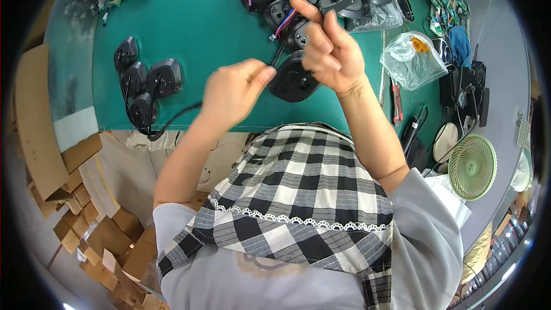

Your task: The person bundles wire harnesses attached to plastic components by hand, securing them with rubber bands on a factory workbench.

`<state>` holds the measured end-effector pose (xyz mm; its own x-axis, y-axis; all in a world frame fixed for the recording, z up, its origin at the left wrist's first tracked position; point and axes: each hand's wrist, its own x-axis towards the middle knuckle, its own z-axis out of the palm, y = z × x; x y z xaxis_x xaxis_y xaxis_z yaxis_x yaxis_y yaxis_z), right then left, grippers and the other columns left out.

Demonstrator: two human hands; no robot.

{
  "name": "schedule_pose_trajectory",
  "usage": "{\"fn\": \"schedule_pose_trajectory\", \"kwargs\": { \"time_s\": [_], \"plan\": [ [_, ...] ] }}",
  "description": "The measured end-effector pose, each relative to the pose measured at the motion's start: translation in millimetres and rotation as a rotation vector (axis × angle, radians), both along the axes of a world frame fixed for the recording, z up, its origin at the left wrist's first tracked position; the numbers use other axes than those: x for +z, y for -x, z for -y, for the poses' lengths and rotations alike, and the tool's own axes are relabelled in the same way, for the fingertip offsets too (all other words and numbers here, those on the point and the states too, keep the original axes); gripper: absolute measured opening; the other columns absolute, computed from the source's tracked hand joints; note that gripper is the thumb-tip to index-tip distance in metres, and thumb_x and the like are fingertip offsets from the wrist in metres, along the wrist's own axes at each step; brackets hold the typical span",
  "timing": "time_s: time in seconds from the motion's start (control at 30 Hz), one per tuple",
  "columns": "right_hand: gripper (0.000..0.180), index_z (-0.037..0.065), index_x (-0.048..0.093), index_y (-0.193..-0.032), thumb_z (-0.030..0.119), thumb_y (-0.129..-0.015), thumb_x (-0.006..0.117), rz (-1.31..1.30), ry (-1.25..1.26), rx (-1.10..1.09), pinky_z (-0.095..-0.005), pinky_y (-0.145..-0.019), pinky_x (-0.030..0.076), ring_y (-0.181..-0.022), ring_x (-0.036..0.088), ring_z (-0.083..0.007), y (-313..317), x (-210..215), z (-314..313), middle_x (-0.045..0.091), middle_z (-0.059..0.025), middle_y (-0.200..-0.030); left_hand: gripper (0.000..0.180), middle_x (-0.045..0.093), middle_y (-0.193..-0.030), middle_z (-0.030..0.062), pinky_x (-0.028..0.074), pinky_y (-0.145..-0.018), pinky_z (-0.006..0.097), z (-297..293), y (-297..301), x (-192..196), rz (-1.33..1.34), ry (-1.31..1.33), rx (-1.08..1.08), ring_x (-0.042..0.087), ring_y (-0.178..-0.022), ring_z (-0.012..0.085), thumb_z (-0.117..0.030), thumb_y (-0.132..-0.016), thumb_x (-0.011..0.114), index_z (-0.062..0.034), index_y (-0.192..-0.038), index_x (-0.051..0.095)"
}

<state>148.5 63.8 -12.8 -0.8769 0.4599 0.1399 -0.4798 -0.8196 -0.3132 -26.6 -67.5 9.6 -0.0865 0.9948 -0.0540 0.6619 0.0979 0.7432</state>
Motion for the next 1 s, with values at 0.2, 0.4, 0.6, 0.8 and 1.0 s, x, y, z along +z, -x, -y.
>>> {"fn": "schedule_pose_trajectory", "kwargs": {
  "time_s": [0.2, 0.4, 0.6, 0.8, 1.0],
  "plan": [
    [0.051, 0.018, 0.025, -0.147, 0.038, -0.101, 0.034, 0.005, -0.018, -0.458, -0.0445, -0.088, 0.047, -0.124, 0.047, -0.0247, -22.0, 1.5, -27.9, 0.049, -0.0106, -0.135, 0.029, 0.064, -0.073, 0.0170, 0.048, -0.062, 0.049, 78.5, -13.5, -65.6, -0.046, 0.594, -0.341, 0.063, -0.072, 0.0386, -0.035, -0.098, 0.043, -0.0086, -0.106, 0.051],
    [0.057, 0.008, 0.034, -0.142, 0.046, -0.100, 0.034, 0.649, -1.116, -0.179, -0.0348, -0.093, 0.045, -0.119, 0.051, -0.0231, 25.8, -18.6, 0.3, 0.048, -0.0142, -0.136, 0.035, 0.062, -0.067, 0.0186, 0.048, -0.062, 0.049, 23.1, -37.6, 54.7, -0.195, 0.454, -0.803, 0.063, -0.066, 0.0399, -0.040, -0.092, 0.052, -0.0058, -0.090, 0.052],
    [0.075, -0.002, 0.050, -0.123, 0.060, -0.096, 0.018, 0.065, -0.108, 0.573, -0.0224, -0.026, 0.021, -0.026, 0.029, -0.0076, -35.0, -51.9, 3.3, 0.040, -0.0033, -0.039, 0.027, 0.044, -0.067, -0.0076, 0.029, -0.052, 0.022, -42.0, 140.7, -20.1, 0.264, 0.424, -0.143, 0.037, -0.060, 0.0027, -0.028, -0.089, 0.064, -0.0050, -0.077, 0.057],
    [0.053, 0.006, 0.033, -0.142, 0.035, -0.099, 0.045, 0.693, -0.088, -0.481, -0.0365, -0.091, 0.047, -0.115, 0.055, -0.0230, 27.3, -21.0, 9.9, 0.052, -0.0170, -0.130, 0.041, 0.065, -0.094, 0.0237, 0.049, -0.076, 0.048, 14.3, -13.4, -62.6, -0.279, 0.451, -0.386, 0.063, -0.088, 0.0397, -0.036, -0.093, 0.048, 0.0034, -0.099, 0.056],
    [0.045, 0.004, 0.045, -0.135, 0.032, -0.100, 0.043, 0.862, -1.160, 0.653, -0.0303, -0.099, 0.038, -0.108, 0.053, -0.0241, 23.1, -43.5, 21.4, 0.058, -0.0134, -0.119, 0.031, 0.064, -0.073, 0.0113, 0.048, -0.062, 0.036, -6.3, 27.4, 13.9, 0.223, 0.538, -0.531, 0.062, -0.067, 0.0240, -0.029, -0.088, 0.060, 0.0009, -0.098, 0.060]
  ]
}}
